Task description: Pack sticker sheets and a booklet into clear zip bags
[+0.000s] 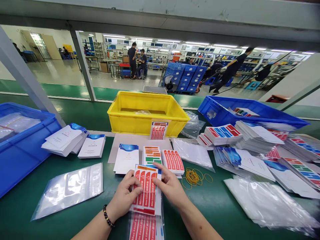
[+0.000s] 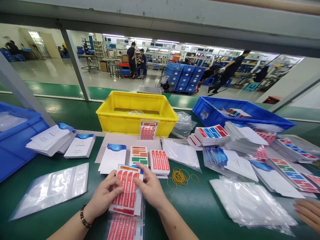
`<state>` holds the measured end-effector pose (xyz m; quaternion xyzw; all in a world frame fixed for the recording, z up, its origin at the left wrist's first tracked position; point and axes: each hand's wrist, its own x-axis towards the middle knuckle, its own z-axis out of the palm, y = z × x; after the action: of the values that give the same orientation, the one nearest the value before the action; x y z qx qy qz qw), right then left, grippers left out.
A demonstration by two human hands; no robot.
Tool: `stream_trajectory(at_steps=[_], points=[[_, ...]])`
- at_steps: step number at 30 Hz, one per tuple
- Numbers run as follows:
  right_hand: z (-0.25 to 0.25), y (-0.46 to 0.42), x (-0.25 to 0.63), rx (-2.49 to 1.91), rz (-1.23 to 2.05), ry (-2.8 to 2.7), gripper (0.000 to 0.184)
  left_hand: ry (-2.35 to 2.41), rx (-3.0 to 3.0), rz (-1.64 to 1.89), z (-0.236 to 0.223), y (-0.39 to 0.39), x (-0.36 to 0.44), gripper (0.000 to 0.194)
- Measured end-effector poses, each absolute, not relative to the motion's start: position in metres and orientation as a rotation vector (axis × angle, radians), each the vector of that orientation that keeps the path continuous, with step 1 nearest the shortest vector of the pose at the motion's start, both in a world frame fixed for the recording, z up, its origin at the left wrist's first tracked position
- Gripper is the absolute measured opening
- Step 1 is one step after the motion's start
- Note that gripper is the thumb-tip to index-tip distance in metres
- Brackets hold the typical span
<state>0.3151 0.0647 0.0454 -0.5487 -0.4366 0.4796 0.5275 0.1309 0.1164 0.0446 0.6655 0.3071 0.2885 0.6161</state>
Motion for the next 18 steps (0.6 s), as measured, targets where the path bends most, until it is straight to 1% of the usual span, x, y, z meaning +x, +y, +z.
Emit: stream_trajectory(at_steps=[2, 3, 5, 6, 10, 13, 16, 18], points=[[0.052, 0.063, 0.315, -1.353, 1.099, -1.295, 0.018, 0.712, 1.546, 0.694, 0.043, 0.115, 0.130, 0.022], [0.055, 0.062, 0.315, -1.346, 1.085, -1.415, 0.012, 0.714, 1.553, 0.704, 0.043, 0.115, 0.130, 0.023], [0.061, 0.061, 0.315, -1.283, 1.139, -1.565, 0.015, 0.721, 1.542, 0.724, 0.042, 0.114, 0.131, 0.023], [0.063, 0.060, 0.315, -1.257, 1.188, -1.598, 0.013, 0.728, 1.526, 0.737, 0.042, 0.114, 0.131, 0.023], [0.059, 0.060, 0.314, -1.316, 1.249, -1.562, 0.013, 0.731, 1.436, 0.772, 0.043, 0.114, 0.134, 0.021], [0.054, 0.060, 0.314, -1.356, 1.247, -1.419, 0.020, 0.766, 1.273, 0.636, 0.045, 0.116, 0.134, 0.033], [0.054, 0.060, 0.313, -1.391, 1.288, -1.276, 0.031, 0.850, 1.215, 0.511, 0.047, 0.117, 0.133, 0.033], [0.055, 0.061, 0.311, -1.418, 1.311, -1.227, 0.029, 0.896, 1.229, 0.507, 0.048, 0.117, 0.132, 0.033]])
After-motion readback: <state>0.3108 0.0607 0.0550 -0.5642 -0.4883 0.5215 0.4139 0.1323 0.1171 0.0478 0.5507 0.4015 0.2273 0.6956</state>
